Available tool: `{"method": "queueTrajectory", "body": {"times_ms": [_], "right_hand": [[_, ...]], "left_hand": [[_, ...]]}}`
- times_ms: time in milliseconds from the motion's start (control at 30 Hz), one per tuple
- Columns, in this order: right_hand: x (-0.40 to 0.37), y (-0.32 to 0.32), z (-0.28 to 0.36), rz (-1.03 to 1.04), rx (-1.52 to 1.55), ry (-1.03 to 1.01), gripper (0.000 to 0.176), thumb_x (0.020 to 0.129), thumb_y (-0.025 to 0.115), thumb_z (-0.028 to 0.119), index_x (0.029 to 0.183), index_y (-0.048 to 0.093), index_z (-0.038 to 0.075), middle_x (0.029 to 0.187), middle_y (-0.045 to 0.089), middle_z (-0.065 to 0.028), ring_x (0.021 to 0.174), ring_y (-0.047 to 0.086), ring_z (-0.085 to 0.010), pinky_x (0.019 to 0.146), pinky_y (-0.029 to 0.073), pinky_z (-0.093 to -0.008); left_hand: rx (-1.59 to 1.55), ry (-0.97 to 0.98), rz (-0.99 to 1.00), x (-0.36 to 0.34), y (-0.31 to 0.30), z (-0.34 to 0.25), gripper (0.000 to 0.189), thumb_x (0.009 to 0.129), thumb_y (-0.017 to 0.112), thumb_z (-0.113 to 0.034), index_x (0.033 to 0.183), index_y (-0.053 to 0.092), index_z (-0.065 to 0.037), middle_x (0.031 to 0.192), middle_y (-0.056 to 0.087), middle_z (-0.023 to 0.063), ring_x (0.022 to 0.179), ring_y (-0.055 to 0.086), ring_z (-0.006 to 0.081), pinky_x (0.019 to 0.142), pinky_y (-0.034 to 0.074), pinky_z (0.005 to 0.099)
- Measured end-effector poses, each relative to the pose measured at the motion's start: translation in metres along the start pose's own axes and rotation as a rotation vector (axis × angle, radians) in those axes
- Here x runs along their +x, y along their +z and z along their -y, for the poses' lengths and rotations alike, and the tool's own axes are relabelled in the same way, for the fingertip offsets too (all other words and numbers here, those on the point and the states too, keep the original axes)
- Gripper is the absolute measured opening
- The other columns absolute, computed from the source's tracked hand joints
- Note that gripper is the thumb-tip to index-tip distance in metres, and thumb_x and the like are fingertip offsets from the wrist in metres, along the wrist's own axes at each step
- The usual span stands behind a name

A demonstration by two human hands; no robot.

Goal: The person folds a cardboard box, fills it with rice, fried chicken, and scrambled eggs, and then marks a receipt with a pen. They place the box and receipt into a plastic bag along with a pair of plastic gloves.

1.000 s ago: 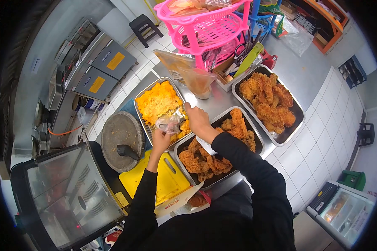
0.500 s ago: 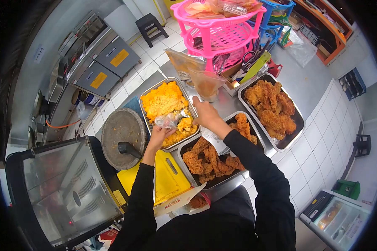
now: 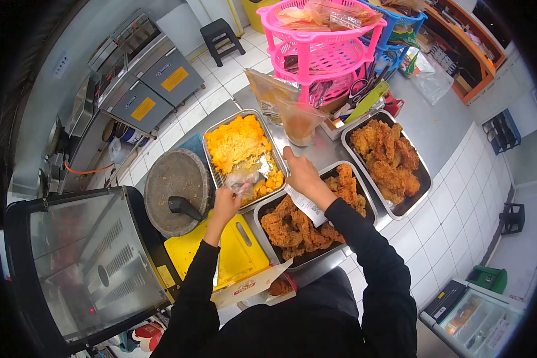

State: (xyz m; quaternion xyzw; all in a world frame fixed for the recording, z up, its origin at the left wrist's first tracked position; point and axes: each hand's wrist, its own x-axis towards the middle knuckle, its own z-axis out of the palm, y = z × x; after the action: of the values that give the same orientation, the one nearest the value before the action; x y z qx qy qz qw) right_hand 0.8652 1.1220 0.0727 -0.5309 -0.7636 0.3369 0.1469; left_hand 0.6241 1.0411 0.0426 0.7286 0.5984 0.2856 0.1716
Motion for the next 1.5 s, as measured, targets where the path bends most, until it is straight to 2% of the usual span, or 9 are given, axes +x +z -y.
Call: {"method": "queueTrajectory", "body": {"times_ms": [100, 233, 433, 500, 600, 800, 1133, 1300, 1500], "right_hand": [[0.004, 0.010, -0.004, 0.062, 0.056, 0.084, 0.059, 0.066, 0.077, 0.000, 0.111, 0.041, 0.010, 0.083, 0.062, -0.0233, 0.088, 0.063, -0.0404, 0.073, 0.049, -0.0459], [0.005, 0.019, -0.012, 0.030, 0.049, 0.042, 0.062, 0.065, 0.077, -0.002, 0.113, 0.040, 0.011, 0.077, 0.062, -0.0214, 0.084, 0.064, -0.0401, 0.073, 0.049, -0.0457], [0.002, 0.026, -0.004, -0.013, -0.049, 0.041, 0.062, 0.065, 0.074, -0.002, 0.115, 0.040, 0.010, 0.073, 0.062, -0.0198, 0.077, 0.063, -0.0422, 0.068, 0.050, -0.0493], [-0.007, 0.018, 0.026, -0.026, -0.276, 0.041, 0.067, 0.063, 0.074, -0.002, 0.119, 0.038, 0.011, 0.081, 0.062, -0.0218, 0.080, 0.062, -0.0449, 0.067, 0.050, -0.0514], [-0.008, 0.017, 0.041, 0.004, -0.222, -0.061, 0.073, 0.063, 0.075, 0.000, 0.122, 0.036, 0.013, 0.089, 0.061, -0.0228, 0.082, 0.062, -0.0460, 0.066, 0.050, -0.0524], [0.005, 0.027, 0.035, 0.024, -0.144, -0.071, 0.073, 0.064, 0.079, 0.006, 0.122, 0.035, 0.012, 0.094, 0.061, -0.0218, 0.084, 0.061, -0.0471, 0.067, 0.049, -0.0522], [0.018, -0.015, 0.063, -0.204, 0.185, -0.250, 0.064, 0.068, 0.082, 0.015, 0.116, 0.041, 0.006, 0.100, 0.063, -0.0248, 0.097, 0.060, -0.0459, 0.074, 0.048, -0.0480], [0.006, -0.050, 0.069, -0.424, 0.210, -0.436, 0.054, 0.073, 0.080, 0.017, 0.113, 0.046, 0.005, 0.099, 0.065, -0.0207, 0.094, 0.065, -0.0373, 0.076, 0.051, -0.0429], [-0.037, -0.094, 0.063, -0.269, 0.366, -0.360, 0.051, 0.075, 0.079, 0.013, 0.113, 0.046, 0.002, 0.105, 0.064, -0.0141, 0.094, 0.067, -0.0229, 0.077, 0.052, -0.0343]], "left_hand": [[-0.102, 0.053, -0.112, -0.001, 0.006, -0.006, 0.027, 0.082, 0.067, -0.017, 0.067, 0.060, 0.004, 0.055, 0.049, 0.0234, 0.051, 0.051, 0.0412, 0.048, 0.036, 0.0437], [-0.064, 0.004, -0.049, -0.002, 0.012, 0.003, 0.024, 0.084, 0.066, -0.019, 0.072, 0.064, 0.002, 0.054, 0.049, 0.0231, 0.049, 0.051, 0.0405, 0.046, 0.036, 0.0423], [-0.215, -0.151, -0.083, 0.005, 0.011, 0.004, 0.030, 0.086, 0.066, -0.022, 0.074, 0.063, 0.005, 0.049, 0.048, 0.0176, 0.040, 0.049, 0.0196, 0.044, 0.035, 0.0355], [-0.344, -0.387, 0.072, 0.005, 0.009, 0.011, 0.030, 0.093, 0.061, -0.023, 0.087, 0.067, 0.005, 0.061, 0.063, 0.0098, 0.056, 0.061, 0.0126, 0.051, 0.047, 0.0312], [-0.727, -0.454, 0.022, 0.006, 0.015, 0.011, 0.029, 0.095, 0.057, -0.018, 0.081, 0.065, 0.007, 0.066, 0.062, 0.0046, 0.061, 0.057, 0.0080, 0.058, 0.051, 0.0257], [-0.999, -0.518, 0.047, 0.004, 0.027, 0.034, 0.031, 0.097, 0.055, -0.023, 0.098, 0.061, 0.007, 0.091, 0.065, 0.0103, 0.088, 0.065, 0.0174, 0.081, 0.057, 0.0308], [-1.209, -0.643, 0.014, 0.012, -0.018, 0.021, 0.039, 0.099, 0.050, -0.027, 0.106, 0.057, 0.010, 0.100, 0.064, 0.0173, 0.097, 0.066, 0.0258, 0.088, 0.055, 0.0321], [-1.266, -0.591, -0.136, -0.006, -0.054, -0.008, 0.040, 0.099, 0.050, -0.030, 0.113, 0.057, 0.007, 0.107, 0.065, 0.0194, 0.101, 0.065, 0.0262, 0.092, 0.053, 0.0330], [-1.246, -0.600, -0.355, -0.070, -0.113, -0.073, 0.040, 0.097, 0.054, -0.031, 0.106, 0.059, 0.008, 0.104, 0.066, 0.0193, 0.099, 0.066, 0.0260, 0.090, 0.054, 0.0334]]}}
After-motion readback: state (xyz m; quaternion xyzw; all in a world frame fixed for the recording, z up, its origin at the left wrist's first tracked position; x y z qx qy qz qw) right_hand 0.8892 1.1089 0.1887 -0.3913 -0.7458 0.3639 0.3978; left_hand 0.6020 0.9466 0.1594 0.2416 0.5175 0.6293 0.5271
